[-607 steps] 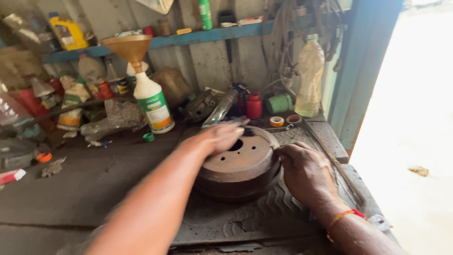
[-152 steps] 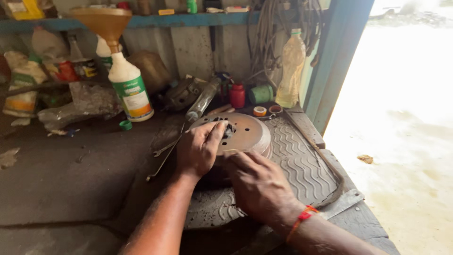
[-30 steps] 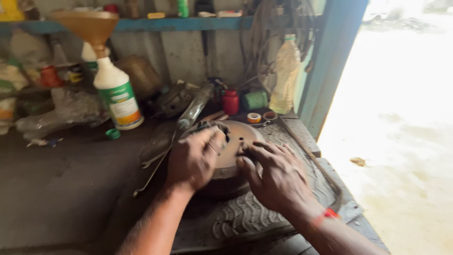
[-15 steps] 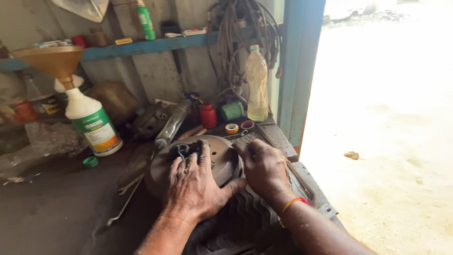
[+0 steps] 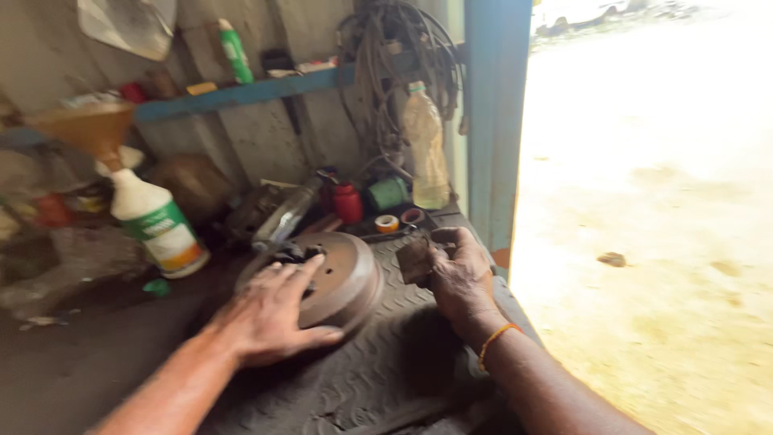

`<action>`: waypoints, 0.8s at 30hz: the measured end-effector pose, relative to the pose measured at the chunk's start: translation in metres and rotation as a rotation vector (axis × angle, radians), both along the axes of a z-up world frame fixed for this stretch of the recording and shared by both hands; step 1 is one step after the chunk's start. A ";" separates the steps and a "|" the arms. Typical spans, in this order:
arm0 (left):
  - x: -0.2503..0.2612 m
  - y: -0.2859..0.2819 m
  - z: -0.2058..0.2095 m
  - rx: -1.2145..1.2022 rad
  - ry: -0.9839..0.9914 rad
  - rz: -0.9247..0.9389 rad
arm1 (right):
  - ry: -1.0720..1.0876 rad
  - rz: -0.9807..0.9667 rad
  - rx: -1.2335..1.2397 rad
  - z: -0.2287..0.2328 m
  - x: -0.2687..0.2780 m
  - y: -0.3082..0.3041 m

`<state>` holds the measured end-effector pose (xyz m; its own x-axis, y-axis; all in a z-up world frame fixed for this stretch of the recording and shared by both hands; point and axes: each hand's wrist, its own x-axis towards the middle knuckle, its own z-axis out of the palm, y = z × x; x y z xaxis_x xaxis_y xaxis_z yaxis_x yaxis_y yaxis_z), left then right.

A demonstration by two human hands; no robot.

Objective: The person cleans a metal brake drum by wiping its outer surface and center hub area with a dark cloth and their hands.

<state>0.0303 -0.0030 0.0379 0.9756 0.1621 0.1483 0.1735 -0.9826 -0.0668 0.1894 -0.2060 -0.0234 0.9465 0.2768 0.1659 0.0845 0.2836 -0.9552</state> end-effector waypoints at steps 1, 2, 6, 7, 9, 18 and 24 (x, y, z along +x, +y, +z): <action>0.006 -0.007 0.005 -0.091 0.071 0.107 | -0.015 0.015 0.001 0.002 0.000 0.004; 0.015 -0.019 0.006 -0.190 0.142 0.219 | -0.029 0.034 -0.004 0.002 -0.001 0.008; 0.037 -0.049 0.000 -0.179 0.120 0.370 | -0.180 -0.039 -0.273 0.000 -0.001 0.009; 0.042 -0.052 -0.002 -0.159 0.084 0.366 | -0.196 -0.037 -0.218 0.000 0.001 0.010; 0.036 -0.050 -0.005 -0.198 -0.012 0.281 | -0.152 -0.035 -0.187 -0.006 -0.002 0.001; -0.006 -0.040 -0.011 -0.219 -0.169 -0.094 | -0.454 -0.138 -0.386 0.000 -0.010 0.006; -0.019 -0.047 -0.014 -0.145 -0.312 -0.018 | -0.915 -0.106 -0.500 0.014 -0.043 0.001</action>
<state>0.0109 -0.0497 0.0240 0.8897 0.1862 0.4169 0.1456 -0.9811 0.1276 0.1469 -0.2052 -0.0099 0.5408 0.4341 0.7205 0.8354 -0.1775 -0.5201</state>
